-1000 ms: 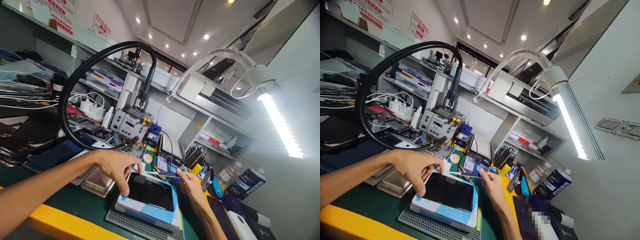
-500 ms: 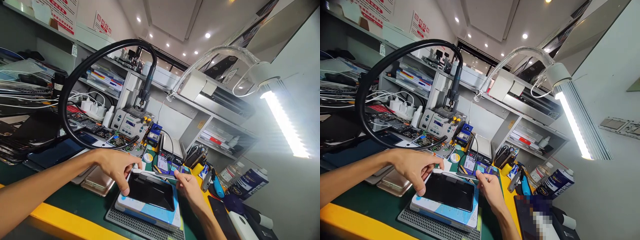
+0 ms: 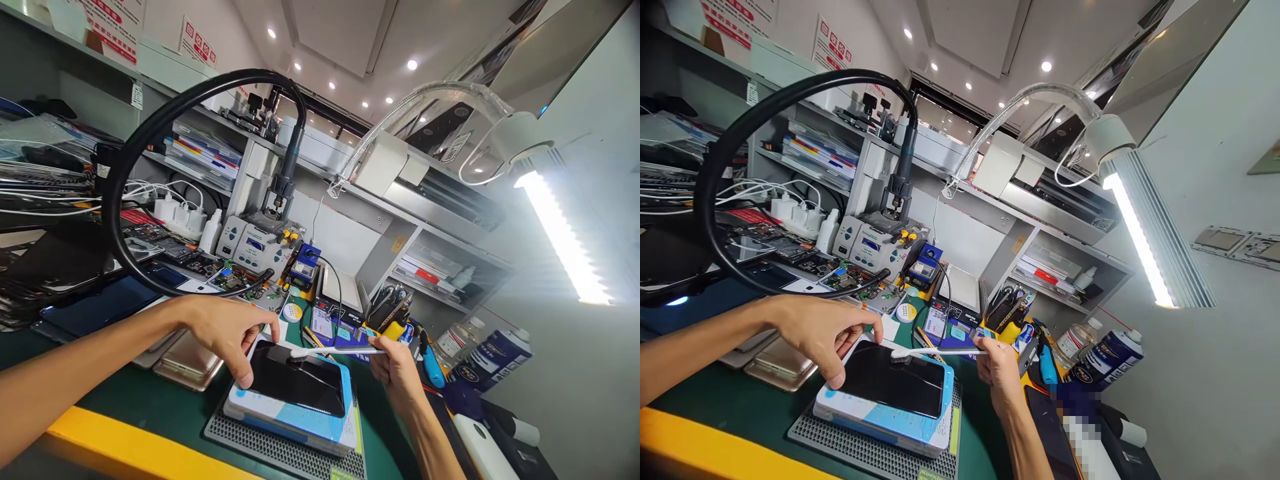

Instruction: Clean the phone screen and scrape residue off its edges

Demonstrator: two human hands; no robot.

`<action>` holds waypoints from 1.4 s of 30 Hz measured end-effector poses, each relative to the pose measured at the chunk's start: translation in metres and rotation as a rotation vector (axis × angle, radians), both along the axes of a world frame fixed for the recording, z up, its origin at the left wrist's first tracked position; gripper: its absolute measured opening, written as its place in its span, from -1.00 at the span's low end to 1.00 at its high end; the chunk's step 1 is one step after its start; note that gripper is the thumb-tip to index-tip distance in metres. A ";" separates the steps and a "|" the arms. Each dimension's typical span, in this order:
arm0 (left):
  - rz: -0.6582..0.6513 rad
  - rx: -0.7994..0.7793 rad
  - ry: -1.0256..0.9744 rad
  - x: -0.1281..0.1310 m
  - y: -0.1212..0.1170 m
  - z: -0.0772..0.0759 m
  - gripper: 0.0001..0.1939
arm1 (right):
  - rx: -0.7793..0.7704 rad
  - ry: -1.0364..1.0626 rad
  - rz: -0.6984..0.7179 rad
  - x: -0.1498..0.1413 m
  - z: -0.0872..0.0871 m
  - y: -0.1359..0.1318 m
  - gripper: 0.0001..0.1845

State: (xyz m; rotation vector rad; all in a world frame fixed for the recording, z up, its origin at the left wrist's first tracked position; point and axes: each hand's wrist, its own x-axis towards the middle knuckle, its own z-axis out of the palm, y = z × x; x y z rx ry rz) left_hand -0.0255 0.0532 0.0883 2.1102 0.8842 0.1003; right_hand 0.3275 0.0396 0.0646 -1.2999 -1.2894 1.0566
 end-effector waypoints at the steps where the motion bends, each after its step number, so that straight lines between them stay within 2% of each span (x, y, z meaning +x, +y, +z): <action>1: 0.000 -0.001 -0.001 0.000 0.000 0.000 -0.22 | 0.001 0.011 -0.007 0.002 0.002 0.000 -0.45; 5: 0.003 -0.010 -0.004 0.000 -0.001 0.002 -0.21 | -0.024 0.005 0.050 0.001 0.003 -0.002 -0.40; 13: 0.026 -0.021 -0.007 0.002 -0.003 0.005 -0.23 | -0.140 -0.170 0.246 -0.020 -0.010 -0.011 -0.34; 18: 0.022 -0.018 0.000 0.002 -0.002 0.004 -0.25 | -0.161 -0.162 0.231 -0.020 -0.010 -0.009 -0.34; 26: 0.018 -0.025 -0.011 0.001 -0.002 0.003 -0.23 | -0.136 -0.054 0.106 -0.008 -0.006 0.000 -0.36; 36: 0.028 -0.014 -0.004 0.001 -0.003 0.005 -0.20 | -0.180 -0.102 0.229 -0.019 -0.005 -0.011 -0.34; 42: 0.023 -0.015 -0.001 0.002 -0.003 0.004 -0.20 | -0.226 -0.084 0.157 -0.016 -0.006 -0.005 -0.31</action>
